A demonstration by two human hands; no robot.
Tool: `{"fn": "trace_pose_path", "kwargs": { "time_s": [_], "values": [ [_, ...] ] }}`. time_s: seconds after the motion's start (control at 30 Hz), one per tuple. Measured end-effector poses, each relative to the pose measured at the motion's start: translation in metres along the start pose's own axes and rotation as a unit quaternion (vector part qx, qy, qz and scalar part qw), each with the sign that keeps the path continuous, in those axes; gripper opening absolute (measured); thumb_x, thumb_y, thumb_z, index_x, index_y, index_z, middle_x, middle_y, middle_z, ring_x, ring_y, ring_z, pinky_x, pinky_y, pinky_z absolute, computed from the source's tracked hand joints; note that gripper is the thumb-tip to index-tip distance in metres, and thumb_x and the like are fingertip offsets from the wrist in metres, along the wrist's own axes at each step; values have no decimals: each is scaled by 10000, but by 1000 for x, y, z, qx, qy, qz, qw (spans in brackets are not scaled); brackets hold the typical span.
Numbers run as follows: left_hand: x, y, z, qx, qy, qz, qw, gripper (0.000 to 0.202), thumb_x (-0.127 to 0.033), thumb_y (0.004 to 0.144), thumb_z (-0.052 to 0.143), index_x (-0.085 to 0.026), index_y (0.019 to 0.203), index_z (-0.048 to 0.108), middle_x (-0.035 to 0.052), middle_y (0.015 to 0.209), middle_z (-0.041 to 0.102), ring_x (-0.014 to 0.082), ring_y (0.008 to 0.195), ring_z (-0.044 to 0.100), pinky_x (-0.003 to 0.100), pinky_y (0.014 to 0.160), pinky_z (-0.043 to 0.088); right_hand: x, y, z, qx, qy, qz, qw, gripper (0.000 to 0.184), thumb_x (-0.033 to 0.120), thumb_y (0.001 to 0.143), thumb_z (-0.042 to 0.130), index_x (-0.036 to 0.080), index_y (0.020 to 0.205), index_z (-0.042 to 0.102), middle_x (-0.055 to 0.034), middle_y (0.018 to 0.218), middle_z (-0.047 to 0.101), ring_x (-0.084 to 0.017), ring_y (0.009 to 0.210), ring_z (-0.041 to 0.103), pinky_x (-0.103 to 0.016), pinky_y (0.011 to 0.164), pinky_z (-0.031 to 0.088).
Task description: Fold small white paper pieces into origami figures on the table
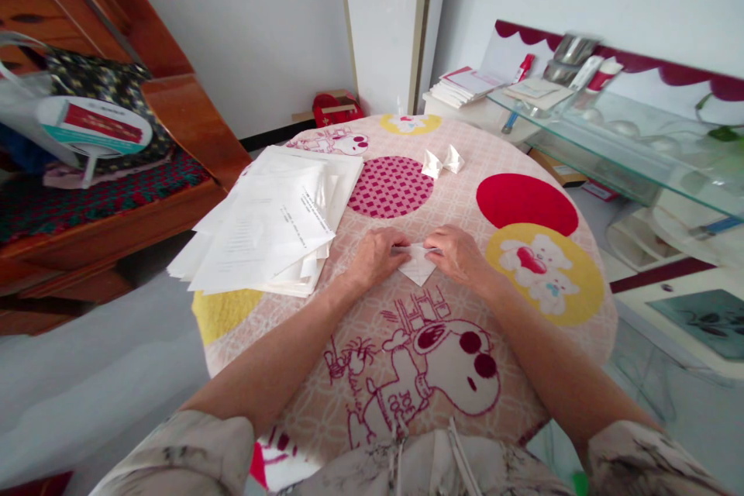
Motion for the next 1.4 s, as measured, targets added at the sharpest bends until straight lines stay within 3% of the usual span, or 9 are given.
{"fn": "trace_pose_path", "kwargs": {
  "time_s": [0.27,0.63,0.9,1.07,1.17,1.3,1.4],
  "values": [
    [-8,-2,3,-4,25,51,998,113,-130,889,703,-204,932,777,29,879,730,195,895,677,336,878,547,5,-5,7,17,-38,-30,999,279,108,925,574,190,670,651,-56,774,596,-209,812,537,-335,754,397],
    [-32,-18,8,24,156,165,974,249,-151,994,537,-165,824,718,56,832,646,197,841,581,319,782,484,19,-17,15,29,-109,-72,991,323,86,960,483,202,772,719,-103,839,659,-248,862,535,-374,766,429],
    [-28,-24,21,63,199,176,962,258,-170,1023,478,-188,928,717,55,902,647,188,851,567,307,766,472,28,-20,18,35,-145,-96,984,276,52,956,529,163,810,734,-116,855,667,-245,870,544,-368,764,427],
    [-26,-26,25,101,233,150,956,256,-203,1048,454,-180,973,698,56,923,634,190,840,558,304,708,439,28,-22,18,43,-162,-96,981,275,45,951,517,142,804,729,-122,850,668,-239,864,549,-365,764,438],
    [-34,-29,19,109,238,139,955,230,-200,1045,461,-183,1016,689,57,916,625,196,864,572,304,705,439,24,-25,17,46,-137,-95,985,266,49,922,523,160,772,713,-109,842,668,-225,829,553,-356,755,445],
    [-47,-33,11,117,249,122,954,244,-279,1055,489,-214,1228,648,74,975,635,226,942,597,316,750,474,12,-27,6,25,-43,-71,996,229,57,837,553,174,710,703,-89,807,683,-204,787,589,-325,713,450],
    [-54,-34,12,144,264,120,946,280,-326,1054,513,-202,1276,631,99,1062,645,256,1010,608,347,788,498,-9,-26,-8,-23,86,7,996,211,72,783,558,171,744,740,-65,764,715,-181,720,629,-300,674,455]
  ]
}}
Point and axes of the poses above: each hand's wrist, its own y-axis towards the middle knuckle, its own z-axis out of the palm, x = y × z, the point moved 8 cm from there along y, towards the middle knuckle
